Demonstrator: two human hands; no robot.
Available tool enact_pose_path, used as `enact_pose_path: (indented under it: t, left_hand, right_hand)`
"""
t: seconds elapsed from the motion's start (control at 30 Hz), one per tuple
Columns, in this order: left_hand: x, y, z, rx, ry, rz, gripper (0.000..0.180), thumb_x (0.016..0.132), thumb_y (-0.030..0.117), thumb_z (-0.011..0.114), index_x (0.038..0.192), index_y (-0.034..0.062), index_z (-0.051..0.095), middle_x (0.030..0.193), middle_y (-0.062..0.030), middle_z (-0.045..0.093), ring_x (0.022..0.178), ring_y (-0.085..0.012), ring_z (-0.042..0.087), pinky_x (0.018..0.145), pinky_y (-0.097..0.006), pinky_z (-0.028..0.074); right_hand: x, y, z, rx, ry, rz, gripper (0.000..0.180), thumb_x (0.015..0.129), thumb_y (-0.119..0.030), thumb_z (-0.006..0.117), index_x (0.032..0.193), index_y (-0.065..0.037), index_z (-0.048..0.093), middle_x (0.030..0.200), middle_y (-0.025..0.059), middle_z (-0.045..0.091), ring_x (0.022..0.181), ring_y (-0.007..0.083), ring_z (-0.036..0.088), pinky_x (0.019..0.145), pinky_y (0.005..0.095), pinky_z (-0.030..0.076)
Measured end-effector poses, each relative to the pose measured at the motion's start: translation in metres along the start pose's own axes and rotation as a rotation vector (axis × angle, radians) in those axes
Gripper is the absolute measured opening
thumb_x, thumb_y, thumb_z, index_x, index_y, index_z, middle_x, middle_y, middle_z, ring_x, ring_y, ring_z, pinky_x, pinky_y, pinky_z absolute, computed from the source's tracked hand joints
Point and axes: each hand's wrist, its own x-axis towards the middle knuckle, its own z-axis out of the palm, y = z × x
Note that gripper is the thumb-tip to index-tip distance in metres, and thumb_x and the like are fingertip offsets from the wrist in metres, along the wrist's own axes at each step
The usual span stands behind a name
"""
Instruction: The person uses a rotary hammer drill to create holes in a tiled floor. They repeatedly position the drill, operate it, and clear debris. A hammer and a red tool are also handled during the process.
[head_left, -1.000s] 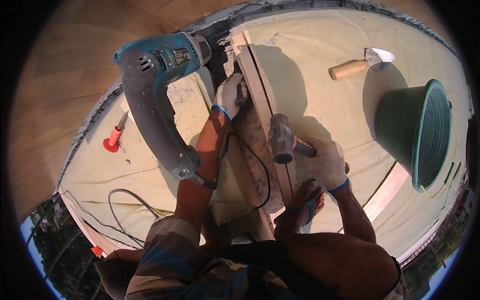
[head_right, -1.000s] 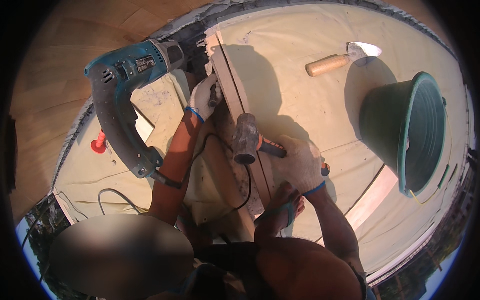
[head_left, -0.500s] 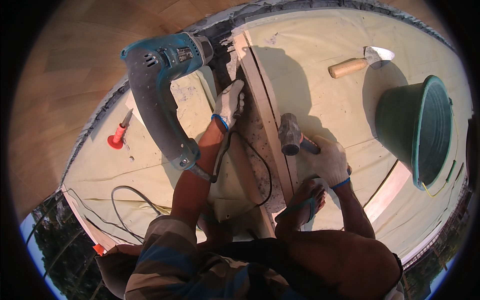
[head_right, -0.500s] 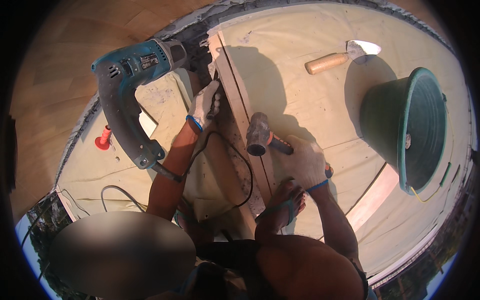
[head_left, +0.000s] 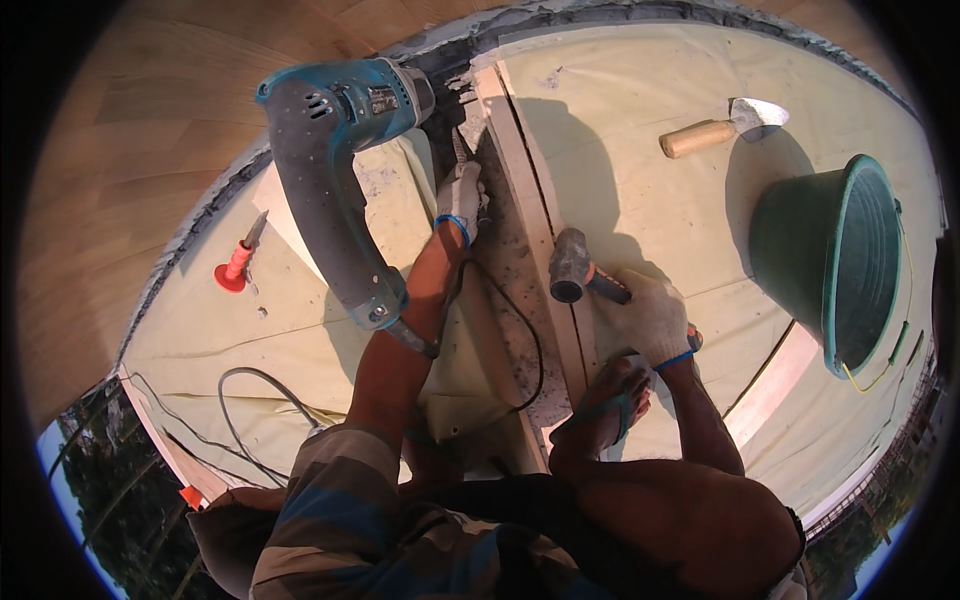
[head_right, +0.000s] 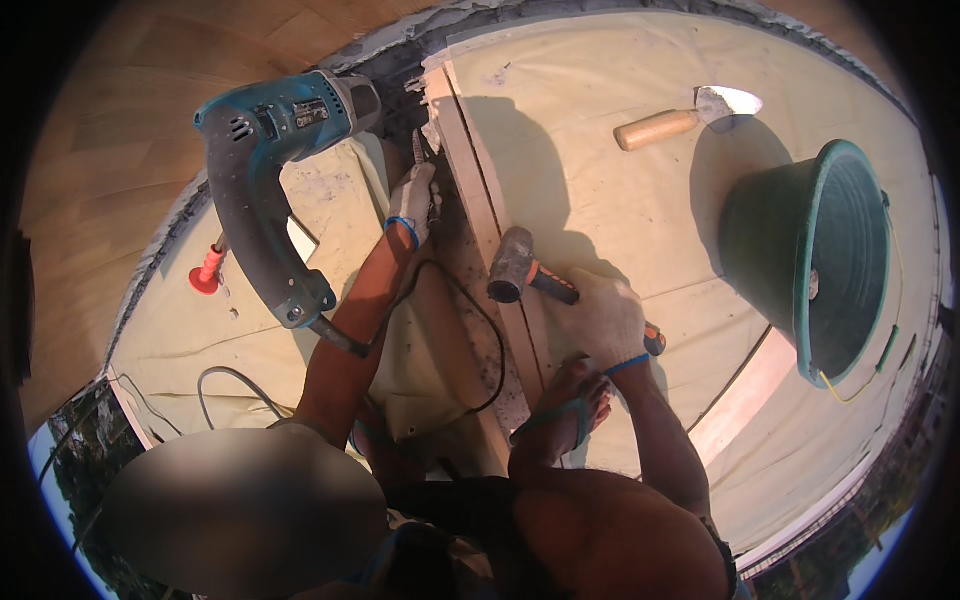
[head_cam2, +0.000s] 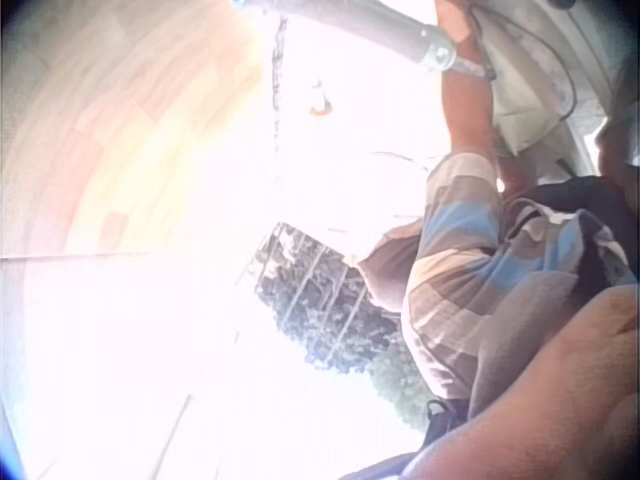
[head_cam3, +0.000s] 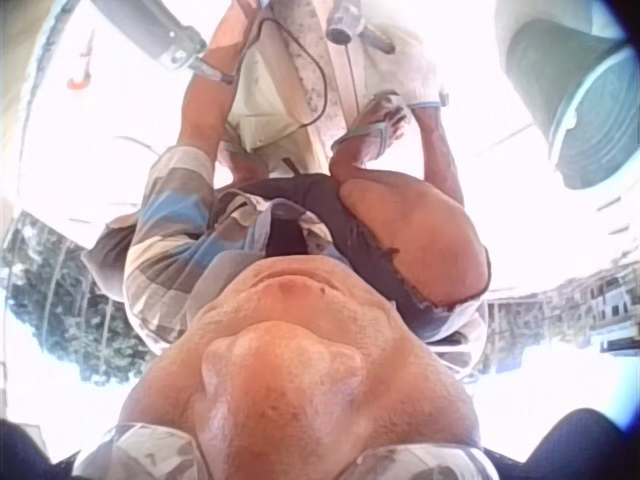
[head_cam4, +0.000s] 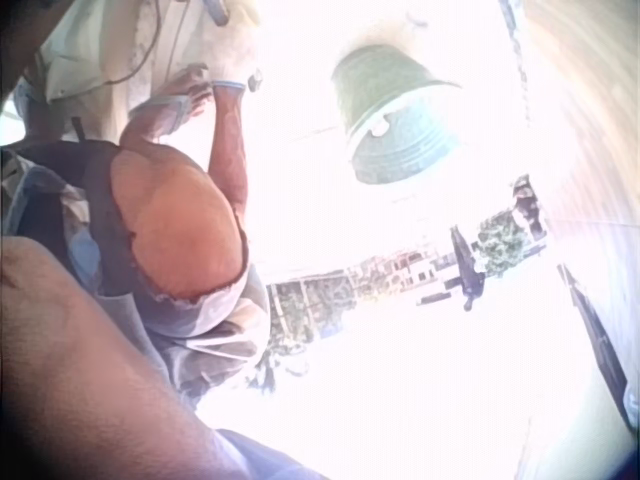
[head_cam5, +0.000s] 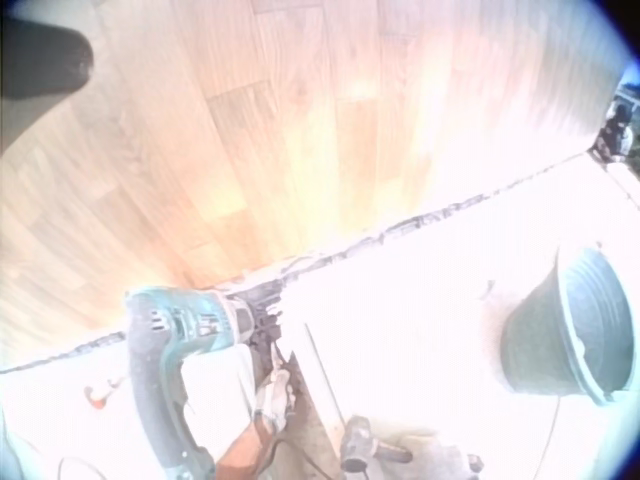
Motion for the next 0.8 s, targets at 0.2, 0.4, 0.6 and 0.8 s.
enact_pose_path:
  t: [0.2, 0.4, 0.6, 0.8]
  left_hand:
    - [-0.013, 0.017, 0.012, 0.096, -0.127, -0.064, 0.019, 0.112, 0.036, 0.061, 0.104, 0.0207, 0.066, 0.075, 0.0062, 0.056, 0.056, -0.0067, 0.052, 0.048, -0.027, 0.043]
    - [0.02, 0.012, 0.011, 0.007, 0.024, -0.025, 0.02, 0.113, 0.037, 0.06, 0.102, 0.0207, 0.065, 0.074, 0.0058, 0.055, 0.055, -0.0078, 0.051, 0.046, -0.028, 0.042]
    - [-0.002, 0.002, 0.033, -0.14, 0.191, -0.121, 0.019, 0.112, 0.038, 0.062, 0.104, 0.0206, 0.064, 0.073, 0.0046, 0.055, 0.054, -0.009, 0.051, 0.045, -0.029, 0.042]
    - [-0.015, -0.002, 0.017, -0.02, 0.118, -0.08, 0.025, 0.111, 0.041, 0.064, 0.1, 0.0189, 0.065, 0.071, 0.0038, 0.055, 0.053, -0.0102, 0.051, 0.045, -0.03, 0.041]
  right_hand:
    - [0.0, 0.004, -0.001, -0.031, -0.035, 0.034, 0.043, 0.096, -0.053, 0.074, 0.103, -0.011, 0.08, 0.095, 0.0172, 0.078, 0.095, 0.0407, 0.076, 0.084, 0.0533, 0.06]
    - [0.001, 0.0, -0.002, -0.001, -0.051, 0.022, 0.043, 0.095, -0.053, 0.075, 0.104, -0.012, 0.08, 0.096, 0.0165, 0.078, 0.096, 0.0405, 0.076, 0.085, 0.053, 0.06]
    - [-0.001, 0.004, -0.002, -0.017, -0.024, 0.022, 0.042, 0.094, -0.053, 0.076, 0.103, -0.012, 0.081, 0.096, 0.0165, 0.079, 0.095, 0.0407, 0.077, 0.084, 0.0532, 0.06]
    - [-0.001, 0.005, -0.001, -0.003, -0.009, 0.015, 0.041, 0.095, -0.052, 0.075, 0.104, -0.012, 0.081, 0.094, 0.0171, 0.079, 0.095, 0.0412, 0.077, 0.084, 0.0537, 0.061]
